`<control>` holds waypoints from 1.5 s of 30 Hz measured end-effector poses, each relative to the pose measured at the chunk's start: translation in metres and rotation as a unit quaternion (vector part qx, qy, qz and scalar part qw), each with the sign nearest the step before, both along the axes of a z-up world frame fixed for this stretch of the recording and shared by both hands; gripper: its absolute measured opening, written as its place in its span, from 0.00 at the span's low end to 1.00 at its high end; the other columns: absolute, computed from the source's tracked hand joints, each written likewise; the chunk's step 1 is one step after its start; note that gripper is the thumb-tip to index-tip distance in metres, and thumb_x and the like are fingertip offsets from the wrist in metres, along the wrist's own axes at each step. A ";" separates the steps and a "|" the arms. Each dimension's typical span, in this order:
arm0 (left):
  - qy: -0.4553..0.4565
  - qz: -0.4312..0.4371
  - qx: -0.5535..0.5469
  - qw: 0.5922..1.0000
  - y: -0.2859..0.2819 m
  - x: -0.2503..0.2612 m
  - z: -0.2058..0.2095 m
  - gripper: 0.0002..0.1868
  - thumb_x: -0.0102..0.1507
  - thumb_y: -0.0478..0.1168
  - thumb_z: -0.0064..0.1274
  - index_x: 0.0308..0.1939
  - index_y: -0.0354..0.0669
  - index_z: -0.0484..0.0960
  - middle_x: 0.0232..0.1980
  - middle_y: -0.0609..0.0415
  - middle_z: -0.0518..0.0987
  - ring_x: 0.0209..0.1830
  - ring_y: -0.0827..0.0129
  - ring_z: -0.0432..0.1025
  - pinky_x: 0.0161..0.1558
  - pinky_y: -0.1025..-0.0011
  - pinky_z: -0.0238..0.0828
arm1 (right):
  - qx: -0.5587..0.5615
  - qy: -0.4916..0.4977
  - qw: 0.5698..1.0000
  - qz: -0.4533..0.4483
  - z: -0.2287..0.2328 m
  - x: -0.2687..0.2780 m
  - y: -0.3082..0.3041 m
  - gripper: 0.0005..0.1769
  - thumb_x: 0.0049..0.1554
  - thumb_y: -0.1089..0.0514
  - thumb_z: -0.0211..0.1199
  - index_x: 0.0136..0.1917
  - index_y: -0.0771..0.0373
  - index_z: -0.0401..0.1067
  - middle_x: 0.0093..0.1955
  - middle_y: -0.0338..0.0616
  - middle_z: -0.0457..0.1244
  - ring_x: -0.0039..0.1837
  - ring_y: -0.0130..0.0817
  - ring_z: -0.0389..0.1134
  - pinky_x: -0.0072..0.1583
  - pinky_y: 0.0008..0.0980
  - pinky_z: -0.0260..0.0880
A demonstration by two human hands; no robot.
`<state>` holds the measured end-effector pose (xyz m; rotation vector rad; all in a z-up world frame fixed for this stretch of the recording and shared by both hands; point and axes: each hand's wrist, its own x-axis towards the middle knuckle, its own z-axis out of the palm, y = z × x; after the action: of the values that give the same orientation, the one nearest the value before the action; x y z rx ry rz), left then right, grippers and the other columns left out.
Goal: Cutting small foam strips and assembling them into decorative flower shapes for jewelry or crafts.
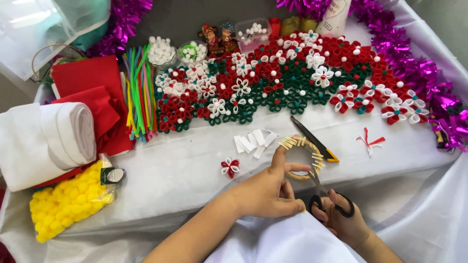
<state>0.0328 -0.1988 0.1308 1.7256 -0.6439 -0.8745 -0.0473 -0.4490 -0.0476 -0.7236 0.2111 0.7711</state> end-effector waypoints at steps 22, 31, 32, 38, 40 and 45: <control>0.268 0.096 0.023 0.958 -0.033 0.014 0.016 0.73 0.51 0.36 0.59 0.75 0.54 0.08 0.79 0.34 0.62 0.30 0.73 0.73 0.37 0.73 0.74 | 0.272 0.165 0.946 -0.063 -0.029 -0.004 0.015 0.51 0.53 0.30 0.62 0.79 0.61 0.57 0.71 0.54 0.63 0.68 0.49 0.66 0.70 0.43 0.64; 0.315 0.091 -0.187 0.926 -0.007 0.012 -0.008 0.70 0.54 0.33 0.63 0.81 0.58 0.20 0.74 0.18 0.58 0.37 0.74 0.79 0.41 0.79 0.76 | 0.174 -0.107 0.977 0.053 0.052 0.004 0.042 0.49 0.56 0.30 0.57 0.69 0.77 0.62 0.67 0.62 0.65 0.66 0.56 0.69 0.68 0.50 0.63; 0.325 0.085 -0.192 0.922 -0.005 0.012 -0.010 0.70 0.54 0.32 0.63 0.81 0.59 0.19 0.73 0.19 0.59 0.38 0.72 0.80 0.43 0.78 0.76 | 0.164 -0.108 0.979 0.057 0.052 0.004 0.041 0.49 0.55 0.30 0.58 0.70 0.76 0.62 0.67 0.62 0.65 0.66 0.56 0.69 0.68 0.51 0.64; 0.331 0.105 -0.224 0.911 -0.001 0.011 -0.019 0.69 0.54 0.31 0.63 0.82 0.60 0.23 0.71 0.24 0.65 0.42 0.67 0.81 0.44 0.77 0.77 | 0.071 -0.119 0.990 -0.003 -0.016 -0.020 0.008 0.29 0.56 0.37 0.58 0.45 0.69 0.65 0.44 0.54 0.63 0.49 0.48 0.66 0.55 0.45 0.62; 0.318 0.127 -0.242 0.908 0.004 0.009 -0.012 0.69 0.56 0.30 0.62 0.81 0.60 0.21 0.71 0.29 0.67 0.43 0.66 0.81 0.41 0.78 0.77 | 0.042 -0.097 0.994 -0.010 0.025 -0.012 0.007 0.32 0.50 0.39 0.72 0.47 0.70 0.67 0.42 0.50 0.66 0.45 0.44 0.70 0.48 0.43 0.69; 0.251 0.258 -0.224 0.906 0.018 -0.006 0.010 0.54 0.57 0.30 0.59 0.80 0.55 0.43 0.57 0.39 0.83 0.39 0.78 0.75 0.47 0.77 0.76 | -0.284 -0.377 0.880 0.041 0.117 -0.003 0.004 0.38 0.49 0.23 0.68 0.39 0.64 0.74 0.37 0.39 0.61 0.38 0.30 0.59 0.40 0.30 0.59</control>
<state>0.0269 -0.1807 0.1406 1.1014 -0.0164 -0.6799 -0.0504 -0.4447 0.0691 -1.5487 -0.3252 0.4488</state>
